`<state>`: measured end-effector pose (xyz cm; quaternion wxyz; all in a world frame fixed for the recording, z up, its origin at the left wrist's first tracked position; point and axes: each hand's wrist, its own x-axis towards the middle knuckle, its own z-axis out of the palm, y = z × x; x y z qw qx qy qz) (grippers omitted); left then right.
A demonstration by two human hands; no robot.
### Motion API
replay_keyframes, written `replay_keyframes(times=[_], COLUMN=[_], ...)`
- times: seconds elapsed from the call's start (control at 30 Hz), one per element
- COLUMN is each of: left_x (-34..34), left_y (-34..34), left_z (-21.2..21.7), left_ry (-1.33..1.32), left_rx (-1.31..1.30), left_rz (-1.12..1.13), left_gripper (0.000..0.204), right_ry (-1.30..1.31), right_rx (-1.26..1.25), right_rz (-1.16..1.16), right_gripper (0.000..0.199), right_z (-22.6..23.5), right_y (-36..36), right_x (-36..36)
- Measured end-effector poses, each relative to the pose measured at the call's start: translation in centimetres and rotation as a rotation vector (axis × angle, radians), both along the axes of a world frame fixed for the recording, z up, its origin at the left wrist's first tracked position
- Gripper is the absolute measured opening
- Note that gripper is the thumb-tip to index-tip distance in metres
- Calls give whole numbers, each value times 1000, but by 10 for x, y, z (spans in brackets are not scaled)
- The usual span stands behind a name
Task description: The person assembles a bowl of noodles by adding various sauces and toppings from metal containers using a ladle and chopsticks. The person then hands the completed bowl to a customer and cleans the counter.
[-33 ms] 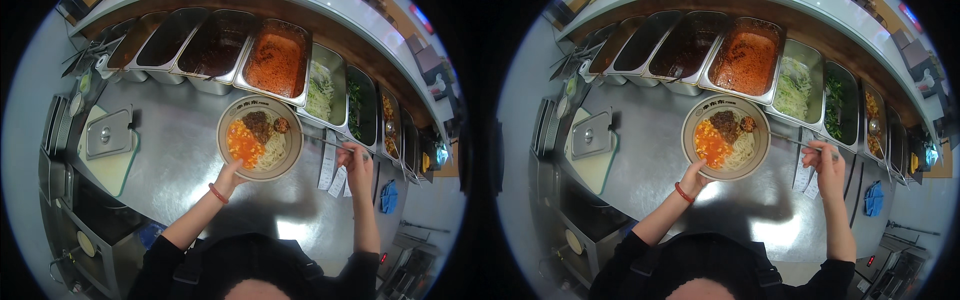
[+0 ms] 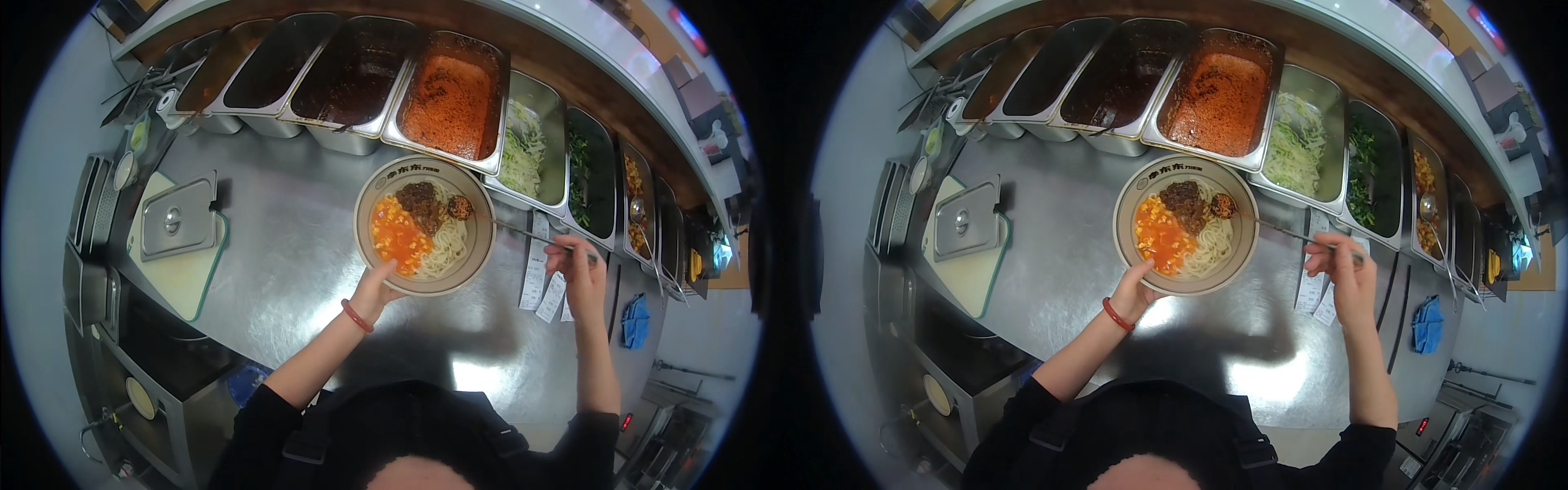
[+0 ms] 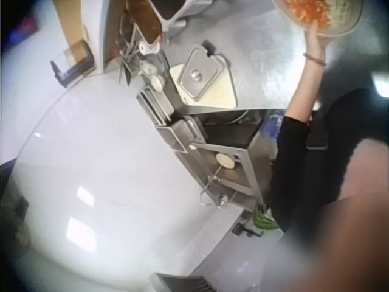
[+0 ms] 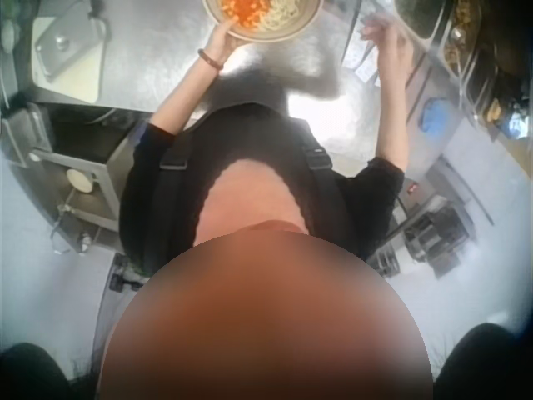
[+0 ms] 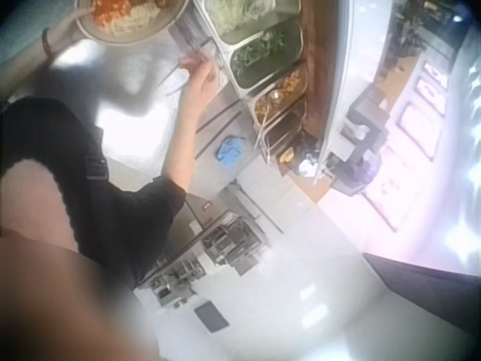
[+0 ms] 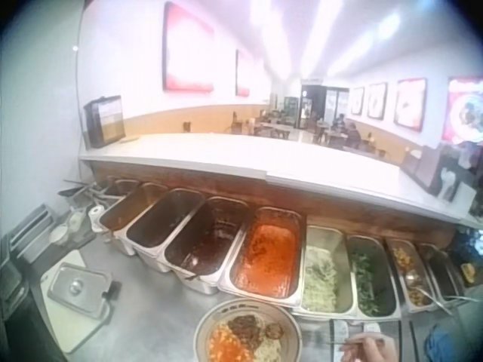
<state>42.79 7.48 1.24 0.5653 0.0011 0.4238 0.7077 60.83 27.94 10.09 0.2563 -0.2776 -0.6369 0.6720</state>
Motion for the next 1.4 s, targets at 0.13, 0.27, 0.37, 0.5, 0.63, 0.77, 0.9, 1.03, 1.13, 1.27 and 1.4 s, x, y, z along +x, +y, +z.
replay_keyframes(times=[0.13, 0.27, 0.37, 0.5, 0.63, 0.77, 0.9, 1.03, 1.13, 1.27, 1.4], left_x=[0, 0, 0, -1, -1, 0, 0, -1, -1, 0, 0], left_y=[0, 0, 0, 0, 0, 0, 0, -1, 0, 0, 0], left_z=[0, 0, -1, -1, 0, 0, 0, -1, -2, -2, -1], left_ry=[1, 2, 1, -3, 5, 4, 11, 10, 11, 16, 15], left_rx=[4, 2, 7, 5, -7, -15, -1, -6, -1, -20, 4], left_rz=[0, -1, 1, 0, -10, -7, 8, 0, -2, 0, 2], left_gripper=[46, 47, 47, 46, 46, 46, 46, 47, 47, 47, 47], right_ry=[-94, -122, -127, -136, -170, -179, -168, -148, -164, -220, -215], right_rx=[331, 590, 648, 672, 687, 709, 753, 788, 829, 889, 954], right_rz=[160, 227, 233, 277, 340, 343, 362, 372, 364, 393, 360], right_gripper=[20, 16, 15, 15, 16, 17, 19, 22, 25, 27, 27], right_z=[0, 0, -2, -2, 4, 6, -1, -5, -5, -4, -3], right_y=[-12, -16, -18, -23, -29, -29, -27, -28, -28, -28, -31], right_x=[-9, -18, -21, -16, -3, 0, -12, -16, -11, -1, 8])
